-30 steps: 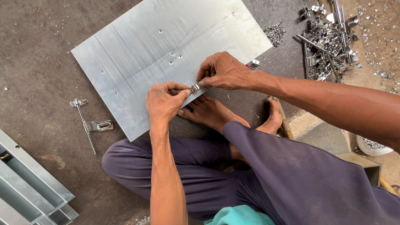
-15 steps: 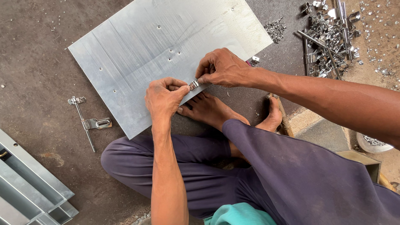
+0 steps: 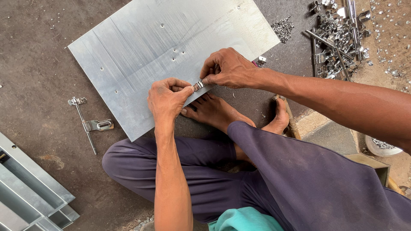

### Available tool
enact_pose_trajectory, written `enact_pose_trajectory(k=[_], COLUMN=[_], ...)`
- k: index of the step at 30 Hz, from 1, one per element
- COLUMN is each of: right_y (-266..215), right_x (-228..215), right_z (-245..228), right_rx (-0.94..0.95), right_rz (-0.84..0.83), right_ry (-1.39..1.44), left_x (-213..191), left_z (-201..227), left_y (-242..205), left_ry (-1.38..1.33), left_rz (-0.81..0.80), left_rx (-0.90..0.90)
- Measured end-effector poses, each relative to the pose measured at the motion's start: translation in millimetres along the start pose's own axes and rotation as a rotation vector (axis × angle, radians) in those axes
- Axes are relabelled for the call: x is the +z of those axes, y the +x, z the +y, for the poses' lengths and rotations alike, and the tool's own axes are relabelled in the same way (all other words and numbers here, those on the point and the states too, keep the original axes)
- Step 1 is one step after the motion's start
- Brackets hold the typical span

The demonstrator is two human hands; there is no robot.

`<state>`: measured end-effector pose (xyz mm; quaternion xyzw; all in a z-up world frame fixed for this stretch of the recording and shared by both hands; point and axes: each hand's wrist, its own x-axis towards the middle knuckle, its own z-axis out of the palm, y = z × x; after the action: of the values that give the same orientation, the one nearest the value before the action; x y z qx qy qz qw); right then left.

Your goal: The person assembles a metal box by attaching a latch and handle to a metal sheet using a hammer and punch. They then attach the sheet to a metal frame and stack the completed unit with others.

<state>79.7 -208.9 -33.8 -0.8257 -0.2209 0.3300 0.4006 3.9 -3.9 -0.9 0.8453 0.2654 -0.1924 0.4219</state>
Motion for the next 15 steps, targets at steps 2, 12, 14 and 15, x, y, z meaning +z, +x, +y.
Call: enact_pose_trajectory(k=[2, 12, 14, 15], right_y=[0.1, 0.0, 0.3, 0.1], right_x=[0.9, 1.7, 1.3, 1.4], right_z=[0.3, 1.2, 1.9, 2.2], right_rx=[0.009, -0.005, -0.003, -0.001], right_rz=[-0.001, 0.005, 0.003, 0.001], right_ry=[0.002, 0.005, 0.002, 0.000], left_x=[-0.3, -0.3, 0.0, 0.2], left_z=[-1.1, -0.8, -1.2, -1.4], left_y=[-0.1, 0.0, 0.4, 0.4], left_ry=[-0.006, -0.007, -0.007, -0.006], left_rz=[-0.013, 0.002, -0.001, -0.003], left_rx=[-0.019, -0.005, -0.014, -0.019])
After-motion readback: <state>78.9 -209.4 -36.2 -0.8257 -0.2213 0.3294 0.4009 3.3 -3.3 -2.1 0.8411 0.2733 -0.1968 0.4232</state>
